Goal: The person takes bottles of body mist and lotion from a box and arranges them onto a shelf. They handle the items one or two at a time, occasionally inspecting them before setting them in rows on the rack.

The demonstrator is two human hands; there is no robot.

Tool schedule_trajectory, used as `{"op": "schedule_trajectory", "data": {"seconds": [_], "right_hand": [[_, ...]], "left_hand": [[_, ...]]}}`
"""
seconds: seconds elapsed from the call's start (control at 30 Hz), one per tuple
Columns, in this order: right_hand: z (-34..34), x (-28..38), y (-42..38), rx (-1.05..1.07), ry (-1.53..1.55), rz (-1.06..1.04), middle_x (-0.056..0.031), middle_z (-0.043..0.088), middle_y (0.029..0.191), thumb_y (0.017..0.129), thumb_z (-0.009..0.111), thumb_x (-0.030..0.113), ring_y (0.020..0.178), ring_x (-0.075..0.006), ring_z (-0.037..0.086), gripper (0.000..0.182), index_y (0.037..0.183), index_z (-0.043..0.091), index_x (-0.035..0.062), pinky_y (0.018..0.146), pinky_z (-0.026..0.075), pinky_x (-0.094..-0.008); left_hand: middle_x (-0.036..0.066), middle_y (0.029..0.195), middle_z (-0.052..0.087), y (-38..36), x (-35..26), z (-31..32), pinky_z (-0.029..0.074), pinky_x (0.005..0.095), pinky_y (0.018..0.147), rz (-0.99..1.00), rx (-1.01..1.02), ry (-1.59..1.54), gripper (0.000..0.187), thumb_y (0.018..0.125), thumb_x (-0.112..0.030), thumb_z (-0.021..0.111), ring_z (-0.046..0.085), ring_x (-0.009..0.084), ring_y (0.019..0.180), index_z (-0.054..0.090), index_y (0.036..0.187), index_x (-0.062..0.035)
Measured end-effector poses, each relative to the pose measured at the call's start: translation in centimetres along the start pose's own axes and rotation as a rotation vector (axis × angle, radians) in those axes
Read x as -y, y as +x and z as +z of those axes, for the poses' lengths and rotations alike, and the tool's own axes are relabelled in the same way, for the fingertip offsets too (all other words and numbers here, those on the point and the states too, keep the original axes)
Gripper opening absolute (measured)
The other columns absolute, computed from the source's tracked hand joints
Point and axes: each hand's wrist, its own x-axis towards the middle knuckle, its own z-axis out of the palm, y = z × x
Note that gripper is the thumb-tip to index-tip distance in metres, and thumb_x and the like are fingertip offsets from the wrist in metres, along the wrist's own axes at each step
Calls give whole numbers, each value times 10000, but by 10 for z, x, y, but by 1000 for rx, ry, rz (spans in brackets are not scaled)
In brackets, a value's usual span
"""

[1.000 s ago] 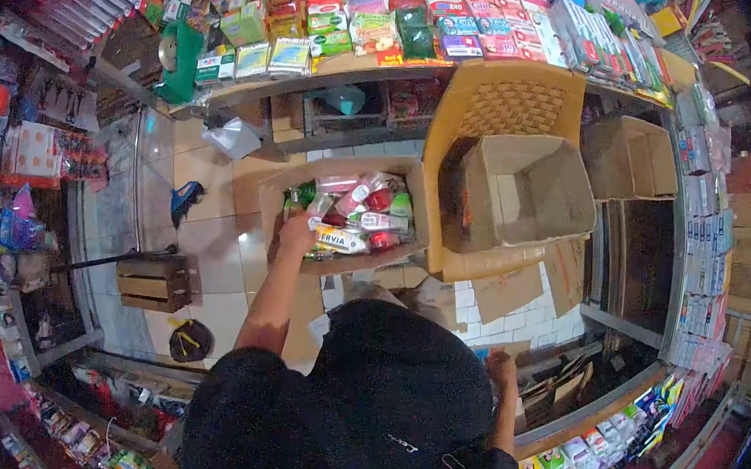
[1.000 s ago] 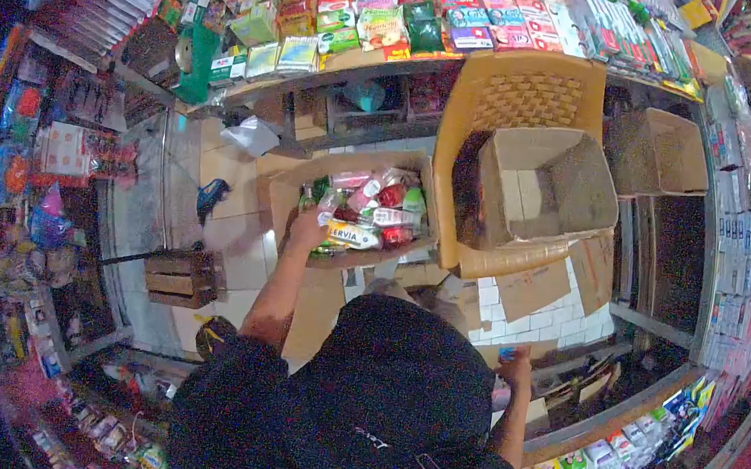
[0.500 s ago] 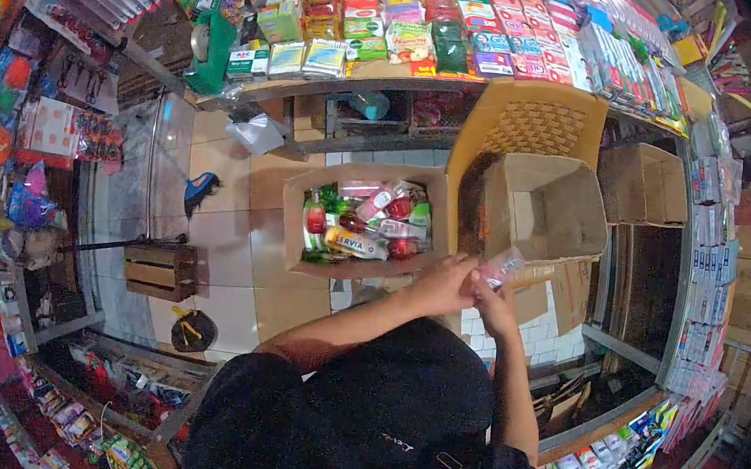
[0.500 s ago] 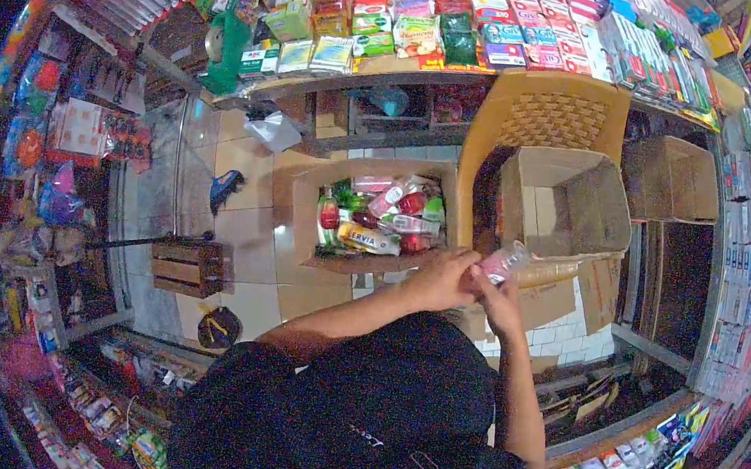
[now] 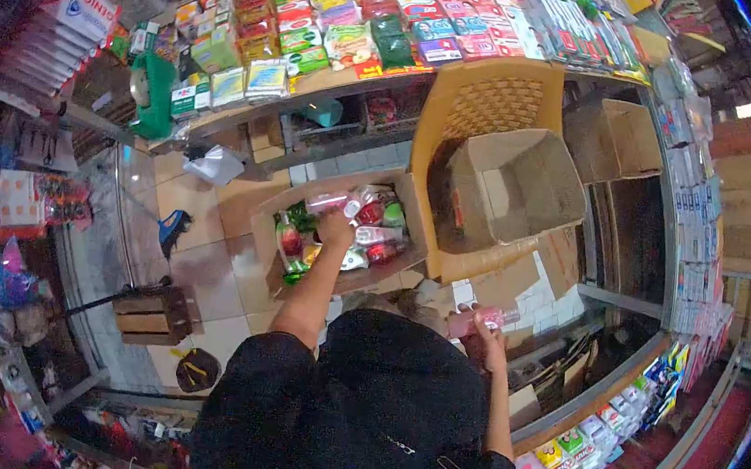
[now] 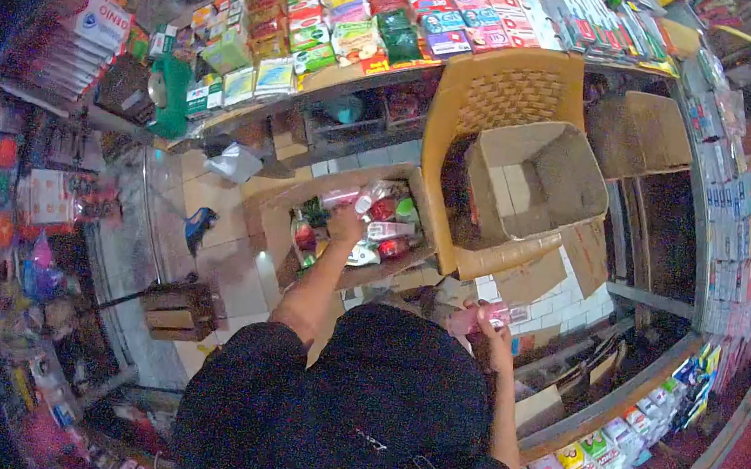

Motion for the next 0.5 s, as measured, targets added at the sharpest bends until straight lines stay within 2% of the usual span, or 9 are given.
{"op": "schedule_trajectory", "data": {"seconds": [0.1,0.13,0.23,0.27,0.37,0.4,0.43,0.47,0.5], "right_hand": [[-4,-3,0,20,-88,-36,-95,670,1055,871,695,229,899,-191,635,369,1145,575,13,776,507,-330],[-2,-3,-1,19,-79,-26,-93,670,1052,880,684,245,900,-188,634,361,1135,580,12,778,505,-328],[6,4,-5,44,-110,-1,-89,668,1042,908,638,304,898,-179,630,361,1109,596,7,782,498,-320],[11,9,-5,73,-153,-5,-88,668,1039,920,615,333,896,-175,628,376,1103,601,4,783,496,-317],[21,16,2,123,-218,-31,-73,663,1000,944,556,409,866,-153,615,434,1095,615,6,760,484,-291],[24,16,5,134,-227,-43,-66,661,982,951,537,433,853,-143,610,455,1094,620,9,749,479,-280],[18,11,12,122,-225,-47,-60,656,967,952,531,441,842,-137,605,462,1100,621,13,742,477,-276],[9,3,23,111,-225,-49,-54,651,952,954,525,450,831,-131,601,469,1105,622,17,736,474,-271],[7,1,28,122,-226,-40,-48,646,942,955,520,457,822,-125,596,476,1114,619,20,730,471,-268]], "left_hand": [[176,1099,641,10,1,17,503,423,888,13,57,56,448,744,-277,723,616,325,1056,617,1075,5],[203,1058,655,15,5,20,520,429,858,54,36,57,398,753,-301,725,639,341,1003,652,999,4],[210,975,673,17,17,27,531,451,826,23,14,-171,337,767,-292,710,665,346,920,670,935,-3],[224,921,673,15,22,27,534,478,787,155,-77,-141,326,788,-298,686,668,369,861,663,917,0],[239,865,664,-28,2,-35,529,473,756,236,61,-213,320,799,-303,673,657,384,857,657,891,3],[250,841,656,-44,-4,-55,517,472,732,369,15,-302,360,794,-326,675,642,406,831,645,914,13],[242,824,659,-57,-9,-62,505,463,727,298,134,-467,385,784,-329,673,642,401,805,642,967,9],[221,850,670,-73,-14,-68,505,442,728,334,181,-559,411,776,-337,678,654,364,813,642,1013,-5],[171,864,673,-102,-31,-103,496,389,682,343,222,-685,381,770,-287,713,642,264,751,626,1012,-6]]}}
